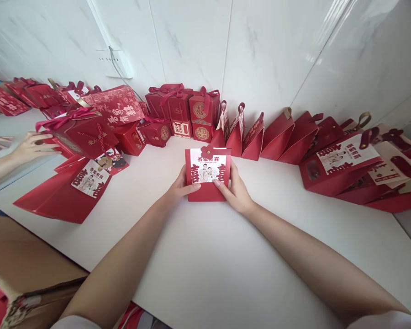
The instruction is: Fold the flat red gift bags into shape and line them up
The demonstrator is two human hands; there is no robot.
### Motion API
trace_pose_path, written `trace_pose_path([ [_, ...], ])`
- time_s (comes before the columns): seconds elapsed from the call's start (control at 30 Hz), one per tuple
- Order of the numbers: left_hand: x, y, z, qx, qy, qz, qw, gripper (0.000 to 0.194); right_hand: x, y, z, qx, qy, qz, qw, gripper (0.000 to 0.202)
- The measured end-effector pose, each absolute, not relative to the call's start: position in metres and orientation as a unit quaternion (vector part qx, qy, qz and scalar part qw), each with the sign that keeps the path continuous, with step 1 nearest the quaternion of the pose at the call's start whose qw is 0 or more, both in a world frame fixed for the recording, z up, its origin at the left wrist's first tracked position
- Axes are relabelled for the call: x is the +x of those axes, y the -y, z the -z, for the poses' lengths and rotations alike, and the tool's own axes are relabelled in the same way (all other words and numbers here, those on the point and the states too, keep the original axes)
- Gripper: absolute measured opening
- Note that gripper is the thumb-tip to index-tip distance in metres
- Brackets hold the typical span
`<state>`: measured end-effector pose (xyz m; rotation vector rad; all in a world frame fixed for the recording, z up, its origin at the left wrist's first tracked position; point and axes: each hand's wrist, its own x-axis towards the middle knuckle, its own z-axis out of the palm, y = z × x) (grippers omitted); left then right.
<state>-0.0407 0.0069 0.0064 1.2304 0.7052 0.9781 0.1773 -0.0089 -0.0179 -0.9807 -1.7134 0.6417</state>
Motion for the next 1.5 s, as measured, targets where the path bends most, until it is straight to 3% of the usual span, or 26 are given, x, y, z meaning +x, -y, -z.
trace_pose_path([
  [0.2, -0.037, -0.009, -0.004, 0.547, -0.380, -0.445, 0.599, 0.063, 0.177, 0.009, 0.014, -0.388, 0.717, -0.289, 0.502, 0.073],
  [0.57, -0.036, -0.009, -0.008, 0.585, -0.401, -0.439, 0.551, 0.066, 0.185, -0.004, 0.021, -0.419, 0.717, -0.361, 0.424, 0.061],
  [0.7, -0.033, -0.008, -0.009, 0.572, -0.419, -0.449, 0.544, 0.063, 0.185, -0.004, 0.022, -0.426, 0.708, -0.380, 0.416, 0.066],
  [0.83, -0.032, -0.012, -0.009, 0.496, -0.462, -0.483, 0.554, 0.054, 0.187, -0.001, 0.022, -0.384, 0.720, -0.389, 0.428, 0.084],
  [1.0, -0.044, -0.025, -0.013, 0.350, -0.522, -0.496, 0.599, 0.037, 0.186, 0.005, 0.018, -0.353, 0.827, -0.271, 0.344, 0.097],
  [1.3, -0.046, -0.022, -0.023, 0.386, -0.548, -0.386, 0.634, 0.044, 0.185, 0.007, 0.020, -0.380, 0.804, -0.275, 0.365, 0.076],
  [1.5, -0.047, -0.024, -0.019, 0.396, -0.540, -0.389, 0.633, 0.051, 0.184, 0.006, 0.022, -0.393, 0.782, -0.289, 0.387, 0.068],
])
